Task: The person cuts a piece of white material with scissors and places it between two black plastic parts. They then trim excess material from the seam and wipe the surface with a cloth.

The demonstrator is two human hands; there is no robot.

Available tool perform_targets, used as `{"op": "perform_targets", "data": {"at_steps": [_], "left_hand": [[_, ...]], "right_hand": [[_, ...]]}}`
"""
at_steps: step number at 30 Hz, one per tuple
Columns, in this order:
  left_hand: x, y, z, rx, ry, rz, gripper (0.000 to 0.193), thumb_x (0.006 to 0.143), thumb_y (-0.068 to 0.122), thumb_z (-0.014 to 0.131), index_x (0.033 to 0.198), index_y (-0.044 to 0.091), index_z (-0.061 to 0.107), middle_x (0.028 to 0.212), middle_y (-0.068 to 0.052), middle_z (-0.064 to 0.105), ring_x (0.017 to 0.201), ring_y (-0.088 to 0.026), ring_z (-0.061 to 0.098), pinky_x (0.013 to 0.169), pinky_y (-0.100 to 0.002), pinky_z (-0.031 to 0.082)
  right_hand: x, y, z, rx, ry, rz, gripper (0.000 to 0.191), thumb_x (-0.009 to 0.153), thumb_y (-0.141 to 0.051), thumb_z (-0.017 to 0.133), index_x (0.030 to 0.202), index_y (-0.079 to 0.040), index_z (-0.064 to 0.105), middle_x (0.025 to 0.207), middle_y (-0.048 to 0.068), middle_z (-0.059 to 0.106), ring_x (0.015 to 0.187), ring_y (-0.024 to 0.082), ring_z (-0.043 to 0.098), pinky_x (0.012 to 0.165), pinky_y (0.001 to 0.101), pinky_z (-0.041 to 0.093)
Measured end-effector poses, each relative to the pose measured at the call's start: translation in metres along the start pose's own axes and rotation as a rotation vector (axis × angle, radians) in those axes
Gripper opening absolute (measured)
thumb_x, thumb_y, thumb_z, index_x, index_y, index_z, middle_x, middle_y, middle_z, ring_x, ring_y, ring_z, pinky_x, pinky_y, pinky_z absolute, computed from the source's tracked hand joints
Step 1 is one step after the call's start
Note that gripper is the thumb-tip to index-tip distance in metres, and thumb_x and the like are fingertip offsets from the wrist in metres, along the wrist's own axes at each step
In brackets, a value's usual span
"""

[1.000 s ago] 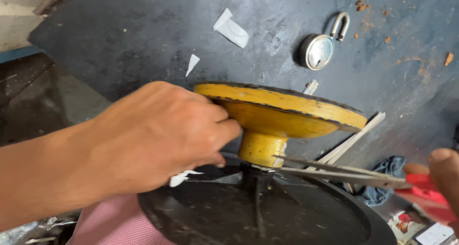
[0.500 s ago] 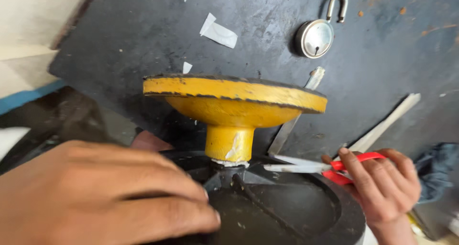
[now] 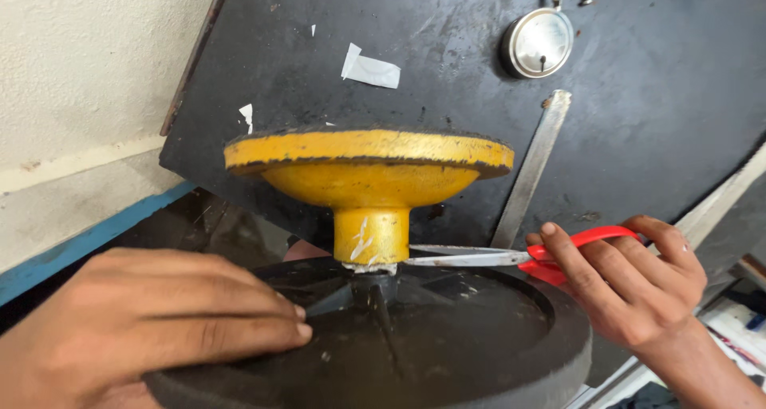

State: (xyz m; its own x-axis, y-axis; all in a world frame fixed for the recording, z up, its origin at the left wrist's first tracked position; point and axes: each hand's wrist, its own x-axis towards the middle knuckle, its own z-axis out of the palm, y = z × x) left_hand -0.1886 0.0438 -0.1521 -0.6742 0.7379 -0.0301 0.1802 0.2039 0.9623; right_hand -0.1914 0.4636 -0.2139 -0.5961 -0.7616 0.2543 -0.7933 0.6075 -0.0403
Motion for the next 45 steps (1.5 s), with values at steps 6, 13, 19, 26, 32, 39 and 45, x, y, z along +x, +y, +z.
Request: {"op": "perform_targets", "data": {"at_steps": [6, 13, 19, 26, 32, 39, 45], "left_hand": [[-0.016, -0.014, 0.007, 0.028, -0.006, 0.003, 0.03, 0.096, 0.027, 0.06, 0.112, 0.008, 0.076, 0.108, -0.008, 0.078, 0.103, -0.022, 0.078, 0.084, -0.037, 0.059], [-0.008, -0.021, 0.002, -0.042, -0.048, -0.057, 0.028, 0.095, 0.029, 0.062, 0.115, 0.017, 0.077, 0.109, -0.004, 0.077, 0.104, -0.021, 0.077, 0.082, -0.037, 0.058], [0.003, -0.026, 0.001, -0.207, -0.165, -0.11, 0.028, 0.095, 0.025, 0.065, 0.117, 0.016, 0.079, 0.113, -0.007, 0.077, 0.105, -0.024, 0.074, 0.083, -0.039, 0.058], [0.01, -0.018, -0.008, -0.236, -0.253, -0.155, 0.036, 0.094, 0.033, 0.066, 0.117, 0.01, 0.08, 0.118, -0.011, 0.078, 0.111, -0.029, 0.072, 0.088, -0.043, 0.059], [0.018, -0.002, -0.006, -0.216, -0.296, -0.236, 0.049, 0.092, 0.046, 0.066, 0.12, 0.009, 0.079, 0.122, -0.011, 0.079, 0.115, -0.029, 0.069, 0.092, -0.046, 0.054], [0.017, 0.013, -0.001, -0.184, -0.263, -0.271, 0.061, 0.084, 0.051, 0.07, 0.13, 0.011, 0.075, 0.126, -0.008, 0.078, 0.117, -0.027, 0.068, 0.095, -0.044, 0.053], [0.008, 0.011, 0.004, -0.161, -0.192, -0.244, 0.059, 0.075, 0.036, 0.079, 0.13, 0.014, 0.076, 0.128, -0.006, 0.078, 0.116, -0.026, 0.068, 0.094, -0.043, 0.052]], "right_hand": [[0.003, 0.006, 0.005, 0.098, -0.093, -0.055, 0.03, 0.084, -0.02, 0.085, 0.109, -0.005, 0.077, 0.06, -0.002, 0.057, 0.055, 0.015, 0.054, 0.074, 0.0385, 0.052], [0.015, 0.022, 0.0, 0.084, -0.339, -0.205, 0.039, 0.085, -0.031, 0.078, 0.117, -0.009, 0.078, 0.066, -0.005, 0.066, 0.06, 0.013, 0.063, 0.083, 0.0413, 0.054], [-0.01, 0.033, 0.009, -0.044, -0.324, -0.325, 0.039, 0.087, -0.003, 0.076, 0.124, -0.016, 0.075, 0.063, -0.006, 0.062, 0.06, 0.011, 0.065, 0.083, 0.0404, 0.057], [0.001, 0.027, 0.002, -0.128, -0.167, -0.365, 0.037, 0.084, -0.004, 0.076, 0.121, -0.011, 0.073, 0.061, -0.005, 0.059, 0.054, 0.01, 0.059, 0.072, 0.035, 0.054], [0.014, 0.035, -0.024, -0.15, -0.111, -0.463, 0.038, 0.083, -0.007, 0.079, 0.121, -0.004, 0.074, 0.057, 0.001, 0.054, 0.046, 0.012, 0.049, 0.058, 0.0355, 0.048], [-0.003, 0.074, -0.025, 0.048, -0.126, -0.668, 0.041, 0.09, -0.012, 0.075, 0.122, 0.013, 0.071, 0.064, 0.011, 0.068, 0.044, 0.01, 0.04, 0.042, 0.0328, 0.032], [-0.003, 0.078, -0.037, -0.204, -0.259, -0.827, 0.051, 0.077, -0.009, 0.075, 0.127, 0.0, 0.072, 0.058, 0.003, 0.06, 0.042, 0.014, 0.051, 0.039, 0.0321, 0.043]]}}
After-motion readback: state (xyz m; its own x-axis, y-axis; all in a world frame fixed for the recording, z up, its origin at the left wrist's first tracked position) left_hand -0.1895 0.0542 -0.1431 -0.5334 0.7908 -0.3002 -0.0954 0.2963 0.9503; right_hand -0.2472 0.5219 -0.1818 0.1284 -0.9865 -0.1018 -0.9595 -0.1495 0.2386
